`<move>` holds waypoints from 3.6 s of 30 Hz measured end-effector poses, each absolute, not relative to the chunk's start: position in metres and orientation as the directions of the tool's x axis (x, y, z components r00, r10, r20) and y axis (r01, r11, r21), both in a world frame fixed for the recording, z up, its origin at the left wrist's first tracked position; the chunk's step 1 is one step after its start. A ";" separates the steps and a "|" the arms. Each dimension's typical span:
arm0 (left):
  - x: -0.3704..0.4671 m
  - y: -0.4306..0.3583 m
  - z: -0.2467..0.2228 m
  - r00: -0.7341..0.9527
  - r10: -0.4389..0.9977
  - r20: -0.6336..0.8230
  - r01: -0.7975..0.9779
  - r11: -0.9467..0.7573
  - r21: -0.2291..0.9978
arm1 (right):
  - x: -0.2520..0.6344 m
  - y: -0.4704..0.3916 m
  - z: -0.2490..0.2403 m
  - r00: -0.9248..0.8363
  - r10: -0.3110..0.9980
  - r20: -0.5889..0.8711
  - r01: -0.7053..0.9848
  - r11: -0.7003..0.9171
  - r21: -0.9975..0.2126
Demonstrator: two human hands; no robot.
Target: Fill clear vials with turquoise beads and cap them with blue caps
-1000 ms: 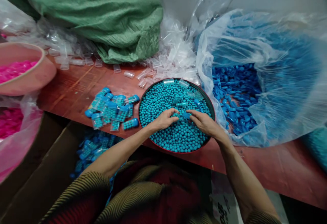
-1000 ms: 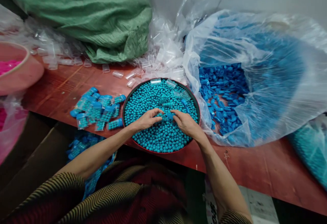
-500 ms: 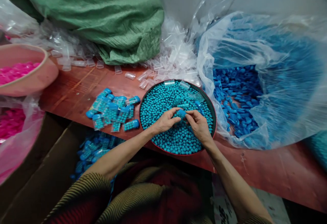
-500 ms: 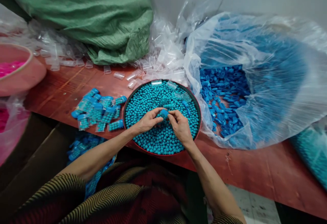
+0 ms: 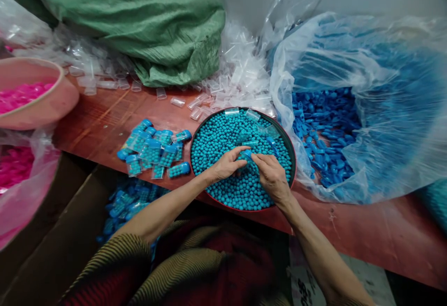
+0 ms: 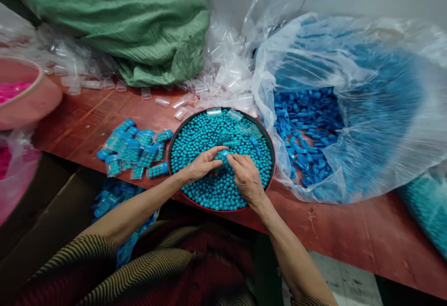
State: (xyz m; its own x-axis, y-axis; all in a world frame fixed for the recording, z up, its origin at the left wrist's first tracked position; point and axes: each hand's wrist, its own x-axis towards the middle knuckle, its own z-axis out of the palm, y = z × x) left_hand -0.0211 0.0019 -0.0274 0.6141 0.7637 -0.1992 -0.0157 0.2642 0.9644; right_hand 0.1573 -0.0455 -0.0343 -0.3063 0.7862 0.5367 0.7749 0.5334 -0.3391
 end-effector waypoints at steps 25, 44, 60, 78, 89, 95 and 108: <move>-0.020 0.001 -0.027 0.601 0.782 -0.168 -0.028 0.231 0.973 | 0.153 -0.035 -0.040 0.215 0.968 0.127 0.253 0.070 -0.965; -0.016 0.001 -0.027 0.489 0.871 -0.040 -0.120 0.113 0.986 | 0.113 -0.045 -0.036 -0.151 0.940 0.306 0.894 0.262 -0.364; -0.028 0.004 -0.025 0.345 0.936 0.064 0.133 -0.117 0.984 | 0.098 -0.038 -0.027 -0.225 0.946 0.233 0.904 0.292 -0.312; -0.092 0.022 -0.002 0.172 0.922 0.346 0.832 -0.324 0.450 | 0.198 0.030 -0.038 0.163 0.985 0.048 0.984 -0.160 -0.075; 0.027 0.037 -0.022 0.513 0.858 -0.036 0.827 -0.482 0.290 | 0.191 0.017 -0.032 0.066 0.993 -0.100 0.998 -0.065 0.017; 0.025 0.044 -0.030 0.463 0.886 -0.035 0.807 -0.405 0.430 | 0.193 0.009 -0.034 0.054 0.995 -0.082 0.985 -0.067 -0.162; -0.005 0.045 -0.047 0.477 0.867 -0.146 0.368 -0.047 0.928 | 0.198 0.003 -0.028 -0.044 0.998 0.038 0.897 0.056 -0.439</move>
State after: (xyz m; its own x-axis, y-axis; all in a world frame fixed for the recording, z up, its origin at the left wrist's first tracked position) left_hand -0.0049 0.0445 -0.0473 0.4769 0.8668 -0.1456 0.3685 -0.0468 0.9285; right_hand 0.1975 0.0027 -0.0280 -0.0444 0.9983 0.0376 0.8966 0.0564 -0.4392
